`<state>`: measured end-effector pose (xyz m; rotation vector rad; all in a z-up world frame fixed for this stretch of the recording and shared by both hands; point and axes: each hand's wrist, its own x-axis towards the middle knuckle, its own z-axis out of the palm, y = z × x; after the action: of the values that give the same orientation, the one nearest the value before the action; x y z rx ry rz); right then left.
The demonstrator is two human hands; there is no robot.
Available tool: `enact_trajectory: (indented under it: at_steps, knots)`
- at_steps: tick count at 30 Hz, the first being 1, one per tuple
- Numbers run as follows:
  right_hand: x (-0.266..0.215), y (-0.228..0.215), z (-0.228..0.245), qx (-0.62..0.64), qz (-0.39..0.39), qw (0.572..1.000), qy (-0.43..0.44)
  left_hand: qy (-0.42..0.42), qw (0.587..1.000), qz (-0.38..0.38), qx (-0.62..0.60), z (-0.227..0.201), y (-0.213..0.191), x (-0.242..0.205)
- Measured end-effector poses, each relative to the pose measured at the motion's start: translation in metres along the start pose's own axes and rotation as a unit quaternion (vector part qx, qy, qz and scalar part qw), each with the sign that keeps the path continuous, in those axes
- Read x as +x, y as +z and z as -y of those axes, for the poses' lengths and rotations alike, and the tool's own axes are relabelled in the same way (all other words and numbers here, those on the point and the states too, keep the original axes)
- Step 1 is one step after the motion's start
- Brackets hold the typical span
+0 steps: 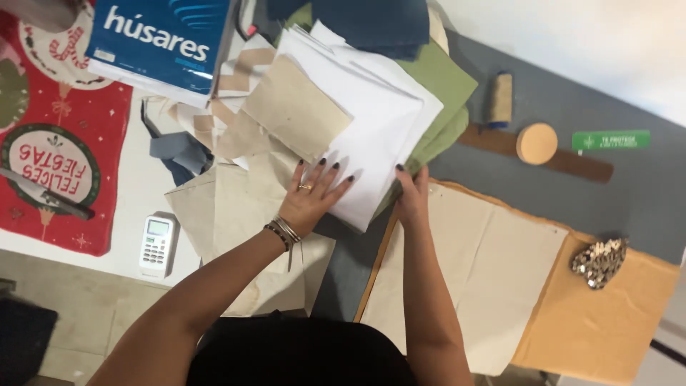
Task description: Pinning sequined heart-shaped patches onto a fabric sheet in preparation for sewing.
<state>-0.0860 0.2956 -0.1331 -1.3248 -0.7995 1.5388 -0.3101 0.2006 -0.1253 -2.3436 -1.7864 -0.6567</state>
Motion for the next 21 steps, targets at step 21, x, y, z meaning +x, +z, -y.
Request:
enact_trajectory:
  at_steps: [21]
  knots:
    - [0.115, -0.019, -0.052, -0.206, -0.033, 0.967, -0.145, 0.016, 0.998, -0.04, 0.038, 0.012, -0.001, -0.036]
